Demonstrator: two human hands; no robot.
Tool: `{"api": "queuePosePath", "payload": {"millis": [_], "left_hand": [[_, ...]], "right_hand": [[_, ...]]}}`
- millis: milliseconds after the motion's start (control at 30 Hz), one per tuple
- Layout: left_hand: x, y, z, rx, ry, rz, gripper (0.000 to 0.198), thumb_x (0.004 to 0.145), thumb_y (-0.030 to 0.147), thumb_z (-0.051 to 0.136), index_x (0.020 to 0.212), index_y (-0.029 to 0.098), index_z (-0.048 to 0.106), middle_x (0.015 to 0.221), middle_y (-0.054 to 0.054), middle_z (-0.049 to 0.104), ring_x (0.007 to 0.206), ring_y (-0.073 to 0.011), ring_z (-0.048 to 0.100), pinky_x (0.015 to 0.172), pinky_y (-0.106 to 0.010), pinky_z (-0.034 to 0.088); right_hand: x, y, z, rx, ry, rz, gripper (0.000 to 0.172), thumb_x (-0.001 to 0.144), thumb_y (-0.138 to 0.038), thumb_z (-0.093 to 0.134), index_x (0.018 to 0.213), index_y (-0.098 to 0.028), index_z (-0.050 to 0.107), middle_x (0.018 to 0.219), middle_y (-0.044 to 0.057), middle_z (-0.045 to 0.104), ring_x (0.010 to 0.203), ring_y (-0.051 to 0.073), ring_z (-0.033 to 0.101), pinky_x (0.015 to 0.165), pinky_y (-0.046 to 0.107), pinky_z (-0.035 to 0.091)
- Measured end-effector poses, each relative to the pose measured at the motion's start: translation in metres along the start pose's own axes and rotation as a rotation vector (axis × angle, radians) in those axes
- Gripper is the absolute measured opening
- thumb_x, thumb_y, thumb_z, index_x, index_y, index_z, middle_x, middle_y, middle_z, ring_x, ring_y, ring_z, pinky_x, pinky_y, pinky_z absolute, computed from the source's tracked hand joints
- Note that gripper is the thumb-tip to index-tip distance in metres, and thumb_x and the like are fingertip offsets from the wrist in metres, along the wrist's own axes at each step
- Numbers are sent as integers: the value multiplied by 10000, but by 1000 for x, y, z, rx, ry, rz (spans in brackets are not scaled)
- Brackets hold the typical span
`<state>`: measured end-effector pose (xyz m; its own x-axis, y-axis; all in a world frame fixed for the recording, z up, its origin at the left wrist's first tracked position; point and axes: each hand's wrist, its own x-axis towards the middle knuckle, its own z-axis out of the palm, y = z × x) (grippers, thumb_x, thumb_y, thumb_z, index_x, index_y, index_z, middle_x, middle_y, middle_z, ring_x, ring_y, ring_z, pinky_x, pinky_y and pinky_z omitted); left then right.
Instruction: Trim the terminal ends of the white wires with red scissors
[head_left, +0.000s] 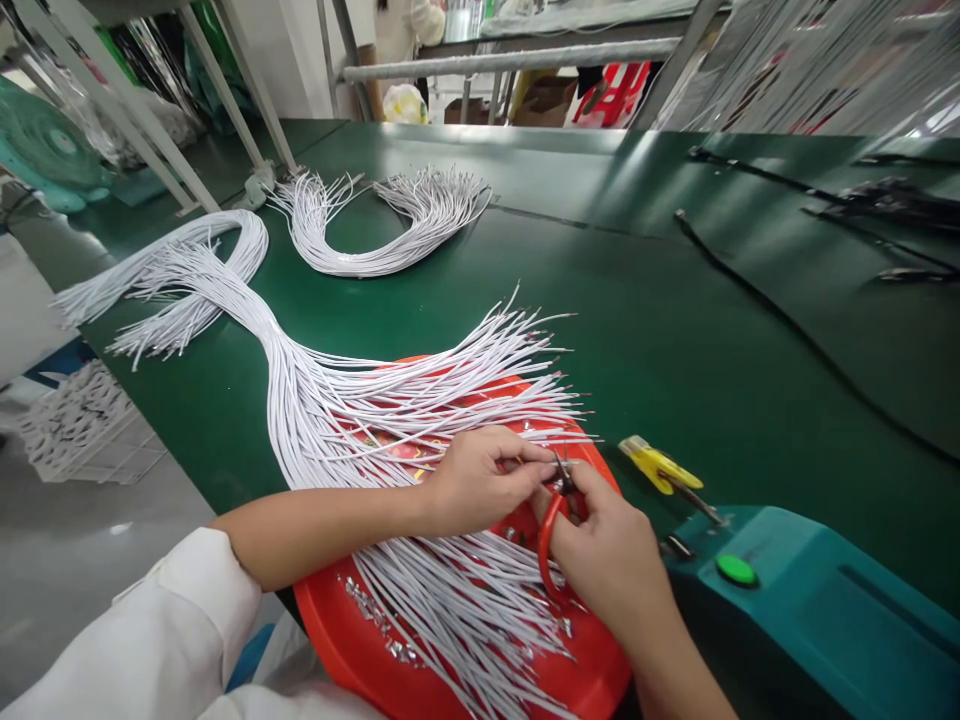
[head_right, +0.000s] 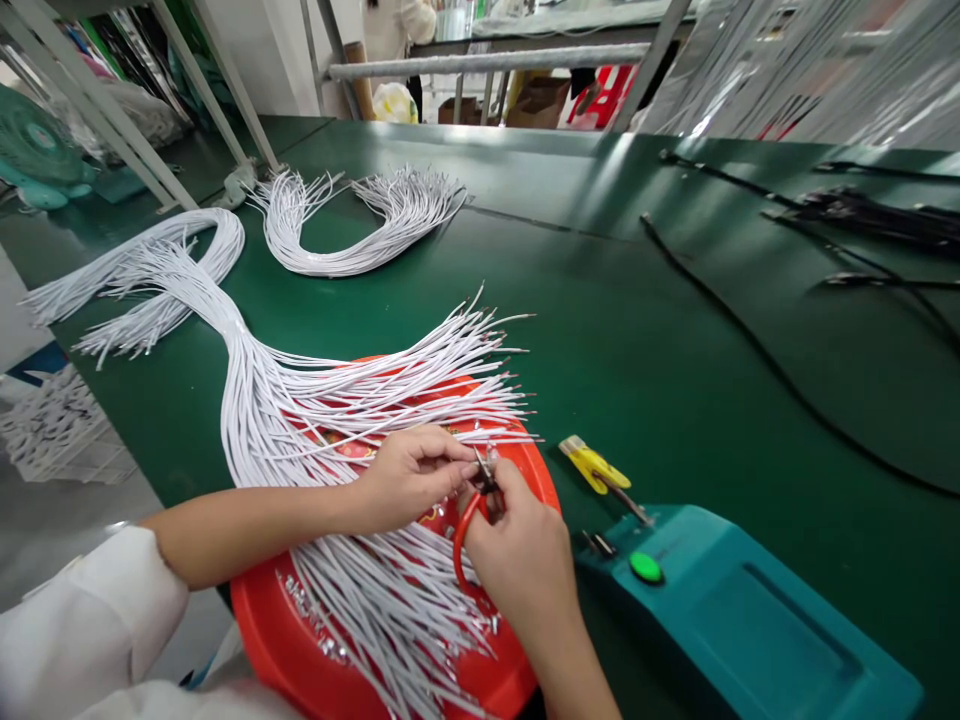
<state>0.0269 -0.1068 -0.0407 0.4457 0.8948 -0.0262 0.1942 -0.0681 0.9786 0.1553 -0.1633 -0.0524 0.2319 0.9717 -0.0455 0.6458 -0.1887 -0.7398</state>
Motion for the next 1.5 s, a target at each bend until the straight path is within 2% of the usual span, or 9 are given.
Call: {"api": "queuePosePath", "payload": {"millis": [333, 500, 633, 767, 867, 1033, 1233, 1400, 1500], "left_hand": [[1, 2, -3, 56, 53, 38, 153, 781, 203, 564, 789, 141, 704, 740, -37, 649, 693, -114, 567, 645, -216, 451], [4, 3, -4, 119, 76, -10, 174, 762, 215, 586, 824, 122, 720, 637, -14, 591, 598, -96, 494, 568, -210, 393], [4, 0, -5, 157, -3, -46, 202, 765, 210, 561, 847, 128, 726, 603, 0, 572, 559, -86, 471, 528, -203, 354], [3, -3, -5, 202, -46, -59, 212, 759, 197, 539, 836, 156, 732, 621, 3, 605, 575, -90, 498, 536, -198, 360], [4, -6, -5, 252, -71, -52, 219, 758, 202, 536, 847, 152, 730, 700, -13, 661, 621, -100, 545, 575, -202, 393], [5, -8, -7, 383, -169, -7, 224, 787, 202, 513, 862, 153, 718, 803, -35, 696, 722, -127, 599, 650, -220, 433], [2, -11, -10, 734, -315, 244, 253, 829, 131, 444, 945, 142, 669, 900, -71, 654, 828, -164, 582, 712, -258, 459], [-2, -16, -12, 948, -424, 502, 246, 831, 91, 449, 995, 119, 630, 934, -83, 637, 860, -179, 580, 749, -292, 472], [0, -16, -13, 885, -407, 573, 267, 833, 75, 457, 1010, 158, 639, 945, -57, 656, 874, -153, 588, 757, -261, 468]], "right_hand": [[3, -5, -6, 89, -148, 83, 260, 707, -454, 526, 765, -207, 582, 544, -20, 558, 453, 138, 475, 438, 253, 366], [4, -1, -8, 208, 189, 14, 223, 725, -424, 598, 783, -211, 565, 659, 1, 607, 561, 146, 561, 529, 253, 446], [4, 7, -6, 137, 401, -178, 208, 786, -371, 590, 932, -224, 586, 888, 44, 677, 747, 181, 636, 683, 303, 485], [8, 16, -10, -132, 395, -518, 122, 812, -204, 540, 918, -215, 598, 822, 35, 689, 771, 183, 651, 686, 282, 478], [12, 19, -14, -354, 353, -775, 227, 766, -92, 469, 925, -196, 593, 781, 48, 685, 748, 186, 643, 655, 274, 461], [13, 19, -12, -565, 345, -932, 258, 700, -52, 452, 871, -174, 601, 754, 69, 680, 705, 198, 625, 606, 273, 421], [7, 21, -5, -530, 241, -633, 224, 706, -161, 465, 880, -185, 605, 609, 42, 630, 533, 195, 565, 487, 270, 359], [9, 17, -13, -123, -66, -148, 90, 720, -310, 510, 746, -228, 539, 539, -21, 556, 457, 151, 487, 452, 257, 361], [12, 15, -22, 200, -201, 12, 162, 682, -353, 598, 657, -224, 502, 572, -29, 528, 515, 133, 487, 489, 246, 412]]}}
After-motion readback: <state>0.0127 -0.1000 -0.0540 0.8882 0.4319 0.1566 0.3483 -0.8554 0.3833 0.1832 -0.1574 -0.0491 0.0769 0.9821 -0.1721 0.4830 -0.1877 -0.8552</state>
